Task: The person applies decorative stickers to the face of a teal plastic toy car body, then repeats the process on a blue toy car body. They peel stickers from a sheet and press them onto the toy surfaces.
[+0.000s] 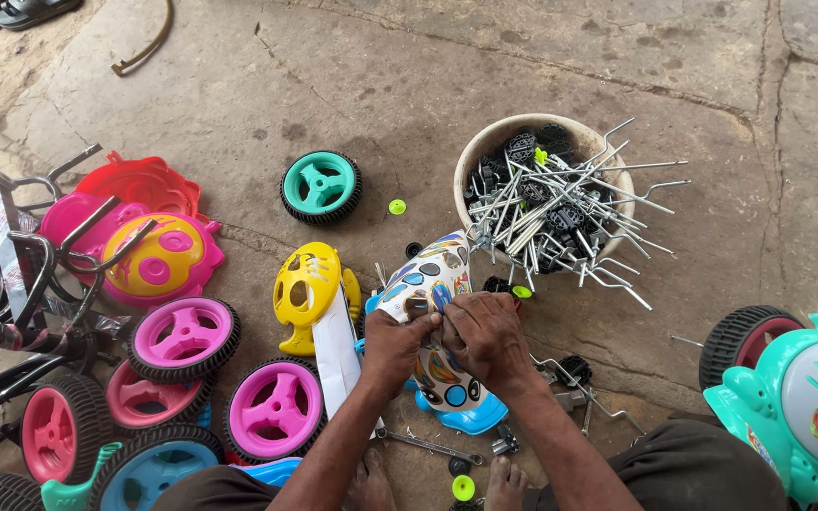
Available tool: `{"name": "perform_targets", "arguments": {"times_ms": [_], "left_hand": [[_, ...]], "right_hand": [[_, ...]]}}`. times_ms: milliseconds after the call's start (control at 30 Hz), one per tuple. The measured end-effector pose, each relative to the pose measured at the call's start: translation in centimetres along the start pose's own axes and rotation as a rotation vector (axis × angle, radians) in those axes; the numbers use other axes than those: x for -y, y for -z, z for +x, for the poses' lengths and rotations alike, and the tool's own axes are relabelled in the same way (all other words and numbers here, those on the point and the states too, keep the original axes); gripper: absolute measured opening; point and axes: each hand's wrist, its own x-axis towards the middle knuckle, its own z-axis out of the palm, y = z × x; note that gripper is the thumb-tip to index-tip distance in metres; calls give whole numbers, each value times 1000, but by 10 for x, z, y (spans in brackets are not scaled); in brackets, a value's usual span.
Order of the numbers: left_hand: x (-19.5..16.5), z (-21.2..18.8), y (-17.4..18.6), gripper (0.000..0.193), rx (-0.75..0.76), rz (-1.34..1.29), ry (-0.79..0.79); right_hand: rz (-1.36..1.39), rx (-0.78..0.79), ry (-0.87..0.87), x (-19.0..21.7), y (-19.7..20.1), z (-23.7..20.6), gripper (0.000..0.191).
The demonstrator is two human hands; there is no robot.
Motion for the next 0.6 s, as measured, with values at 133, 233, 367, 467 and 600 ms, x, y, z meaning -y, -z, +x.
{"name": "perform_targets", "arguments": {"times_ms": [133, 233, 367, 467, 600], "left_hand": [[2, -2, -5, 14, -8, -3, -52], [-1, -3, -6, 19, -3, -4, -87], [-5, -3, -5, 25, 11, -93, -57], [-7, -2, -2, 23, 15, -140, -54], [-8, -1, 2, 23, 9, -110, -6]], "right_hand": [[45, -37, -86, -4, -8, -6, 11], [162, 7, -268, -6, -14, -8, 8], [364, 10, -371, -4, -13, -8, 11], [387, -10, -238, 0, -9, -6, 20], [499, 53, -336, 3, -8, -1, 23]]}}
